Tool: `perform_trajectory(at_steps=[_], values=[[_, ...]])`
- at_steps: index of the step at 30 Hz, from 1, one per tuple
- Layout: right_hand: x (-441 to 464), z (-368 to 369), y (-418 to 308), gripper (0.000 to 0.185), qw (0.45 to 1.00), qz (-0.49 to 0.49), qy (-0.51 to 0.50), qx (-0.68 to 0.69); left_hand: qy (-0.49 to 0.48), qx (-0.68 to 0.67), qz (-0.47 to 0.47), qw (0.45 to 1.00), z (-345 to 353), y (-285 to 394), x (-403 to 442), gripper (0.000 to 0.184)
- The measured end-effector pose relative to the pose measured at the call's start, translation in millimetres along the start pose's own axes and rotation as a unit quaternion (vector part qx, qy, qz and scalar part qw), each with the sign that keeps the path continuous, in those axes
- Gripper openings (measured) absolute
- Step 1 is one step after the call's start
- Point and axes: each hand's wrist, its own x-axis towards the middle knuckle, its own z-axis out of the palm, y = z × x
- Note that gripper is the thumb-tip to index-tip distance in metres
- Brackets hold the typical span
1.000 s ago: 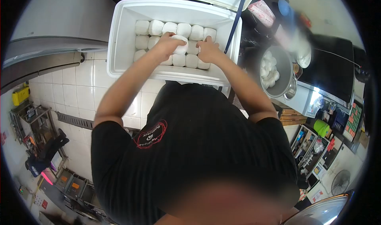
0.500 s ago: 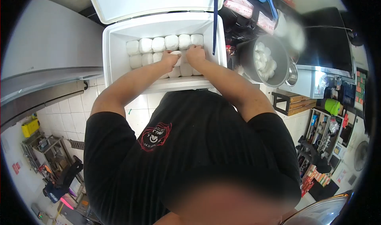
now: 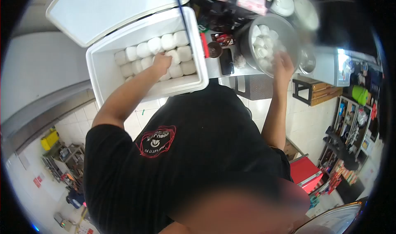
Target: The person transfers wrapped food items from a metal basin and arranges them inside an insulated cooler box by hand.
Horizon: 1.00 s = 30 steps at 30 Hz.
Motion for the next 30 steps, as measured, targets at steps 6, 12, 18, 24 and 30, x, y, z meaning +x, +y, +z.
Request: perform_trajectory(at_steps=[6, 12, 18, 24, 30], values=[[49, -80, 97, 0.021, 0.981, -0.088, 0.135, -0.105, 0.016, 0.038, 0.026, 0.999, 20, 48, -54, 0.068], [165, -54, 152, 0.043, 0.891, -0.187, -0.173, -0.376, -0.231, -0.24, 0.099, 0.938, 47, 24, -8, 0.051], [240, -27, 140, 0.065, 0.786, 0.025, -0.147, -0.599, -0.258, -0.308, 0.005, 0.916, 56, 59, -26, 0.051], [253, -64, 167, 0.087, 0.668, 0.067, -0.243, -0.7, -0.021, 0.075, -0.063, 0.995, 30, 93, -102, 0.066], [254, -91, 148, 0.081, 0.425, -0.215, -0.421, -0.772, 0.078, 0.249, 0.084, 0.962, -48, 55, -120, 0.074]])
